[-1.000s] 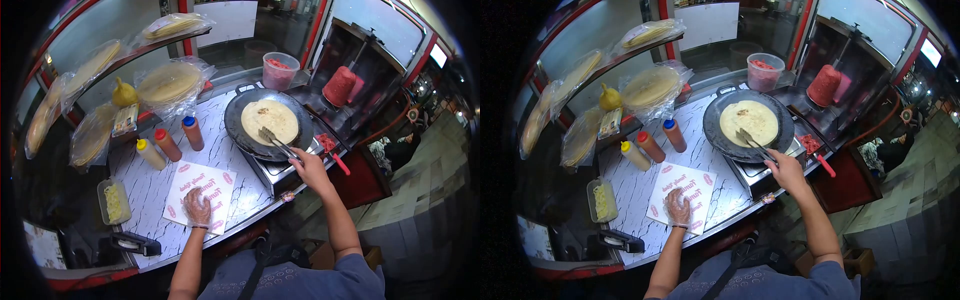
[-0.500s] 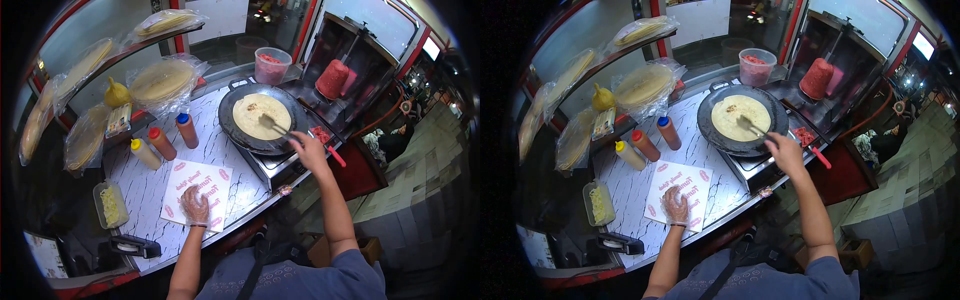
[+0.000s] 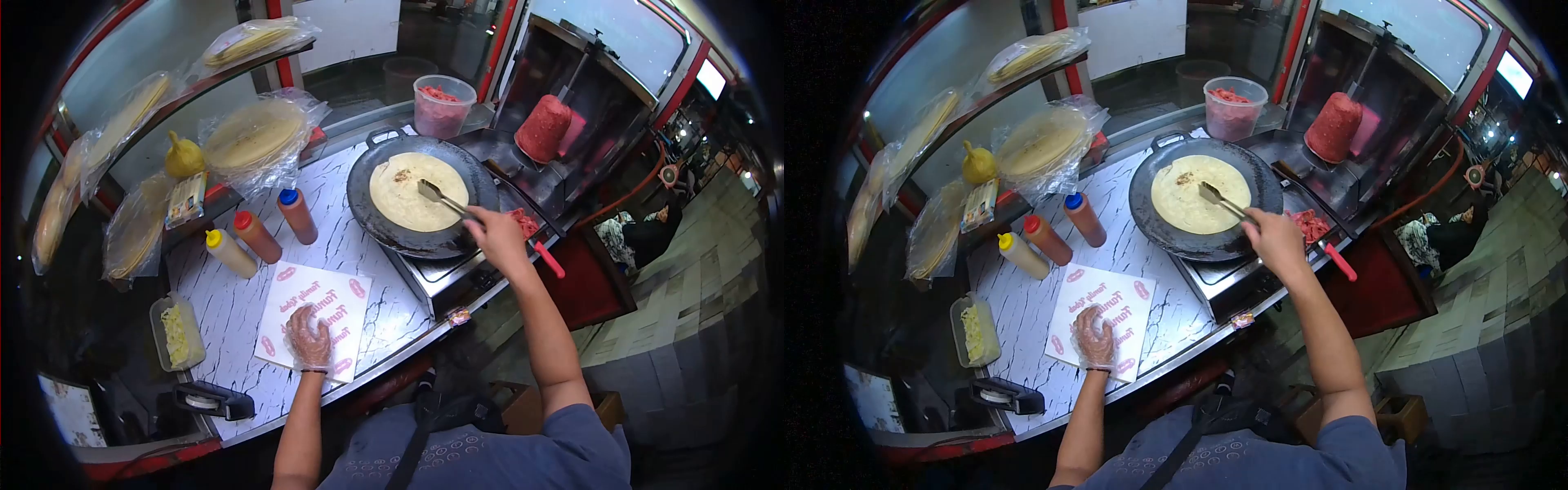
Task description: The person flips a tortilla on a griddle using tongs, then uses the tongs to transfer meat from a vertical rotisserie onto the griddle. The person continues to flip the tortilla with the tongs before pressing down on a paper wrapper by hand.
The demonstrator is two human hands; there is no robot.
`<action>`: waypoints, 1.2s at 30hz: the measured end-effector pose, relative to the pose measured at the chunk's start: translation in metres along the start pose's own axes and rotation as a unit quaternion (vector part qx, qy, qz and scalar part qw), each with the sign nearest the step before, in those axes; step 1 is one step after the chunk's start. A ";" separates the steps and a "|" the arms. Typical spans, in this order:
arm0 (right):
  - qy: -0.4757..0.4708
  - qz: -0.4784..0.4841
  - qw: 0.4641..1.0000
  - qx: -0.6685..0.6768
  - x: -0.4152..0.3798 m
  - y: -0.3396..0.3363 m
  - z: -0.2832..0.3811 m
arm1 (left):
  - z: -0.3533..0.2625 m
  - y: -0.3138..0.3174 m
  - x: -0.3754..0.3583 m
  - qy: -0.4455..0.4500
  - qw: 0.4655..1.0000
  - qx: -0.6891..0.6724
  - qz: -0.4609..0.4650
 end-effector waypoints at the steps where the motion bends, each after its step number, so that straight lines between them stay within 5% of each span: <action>1: -0.009 0.025 0.999 -0.020 -0.001 0.003 -0.006 | 0.000 0.000 0.000 -0.003 1.000 0.003 0.002; 15: -0.047 0.038 0.996 0.065 -0.011 -0.019 -0.060 | 0.007 0.003 0.003 0.020 0.998 0.053 -0.010; 17: -0.023 0.050 0.985 0.162 -0.017 -0.029 -0.059 | 0.001 0.002 0.001 0.000 0.999 0.043 -0.012; 22: -0.028 -0.023 0.996 0.076 -0.010 -0.016 -0.101 | 0.000 0.002 0.002 0.005 0.997 0.073 -0.015; 27: -0.100 0.071 0.987 0.104 -0.011 -0.013 -0.102 | -0.001 0.003 0.002 -0.018 0.996 0.087 -0.033; 30: -0.068 -0.032 0.997 0.035 0.004 -0.014 -0.118 | 0.000 0.005 0.004 0.012 0.993 0.114 -0.036; 36: -0.098 0.030 0.994 0.030 0.009 -0.009 -0.124 | -0.005 0.005 0.005 -0.013 0.994 0.103 -0.030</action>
Point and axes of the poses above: each hand's wrist, its own x-axis towards the middle knuckle, its own y-axis out of the palm, z = x × y, the point moved 1 cm from there along x, towards the middle knuckle
